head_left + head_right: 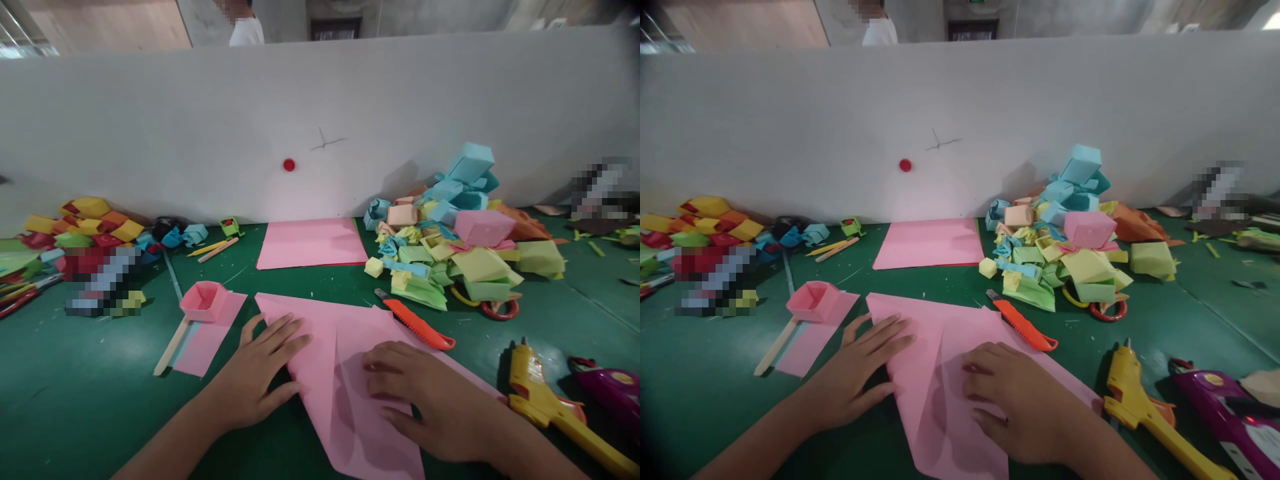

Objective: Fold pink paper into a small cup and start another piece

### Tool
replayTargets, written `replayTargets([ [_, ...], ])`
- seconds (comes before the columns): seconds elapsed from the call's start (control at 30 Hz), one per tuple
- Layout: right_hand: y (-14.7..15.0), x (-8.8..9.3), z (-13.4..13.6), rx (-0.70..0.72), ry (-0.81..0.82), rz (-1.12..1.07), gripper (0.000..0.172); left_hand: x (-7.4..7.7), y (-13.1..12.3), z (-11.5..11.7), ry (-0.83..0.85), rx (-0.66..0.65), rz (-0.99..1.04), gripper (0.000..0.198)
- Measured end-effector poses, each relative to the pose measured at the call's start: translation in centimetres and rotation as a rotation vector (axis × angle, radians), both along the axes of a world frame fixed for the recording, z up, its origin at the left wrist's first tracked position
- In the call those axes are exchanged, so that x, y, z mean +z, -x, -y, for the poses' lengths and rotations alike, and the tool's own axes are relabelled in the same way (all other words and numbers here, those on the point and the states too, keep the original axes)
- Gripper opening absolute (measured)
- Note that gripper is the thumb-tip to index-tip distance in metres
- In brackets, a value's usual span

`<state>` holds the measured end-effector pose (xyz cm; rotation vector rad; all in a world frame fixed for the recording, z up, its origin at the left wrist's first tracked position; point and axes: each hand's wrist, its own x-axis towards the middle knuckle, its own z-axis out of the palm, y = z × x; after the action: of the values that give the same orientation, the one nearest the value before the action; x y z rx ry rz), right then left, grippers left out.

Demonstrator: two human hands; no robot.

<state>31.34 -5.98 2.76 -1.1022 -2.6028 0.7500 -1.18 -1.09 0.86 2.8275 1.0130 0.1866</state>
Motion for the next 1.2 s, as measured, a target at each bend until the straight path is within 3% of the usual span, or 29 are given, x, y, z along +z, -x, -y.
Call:
replayTargets([
  [0.4,-0.8,0.1,-0.6,-0.040,-0.041,0.034,0.022,-0.2,-0.3,0.1,-0.002,0.009,0.022,0.060],
  [0.87,0.0,0.0,-0.8,-0.063,-0.112,0.082,0.023,-0.6,-2.8,-0.8,0.008,0.067,-0.016,0.057],
  [1.2,2.4,-0.1,-1.8,-0.053,-0.076,0.126,0.058,-0.6,-3.2,-1.0,0.032,0.074,-0.033,0.063],
])
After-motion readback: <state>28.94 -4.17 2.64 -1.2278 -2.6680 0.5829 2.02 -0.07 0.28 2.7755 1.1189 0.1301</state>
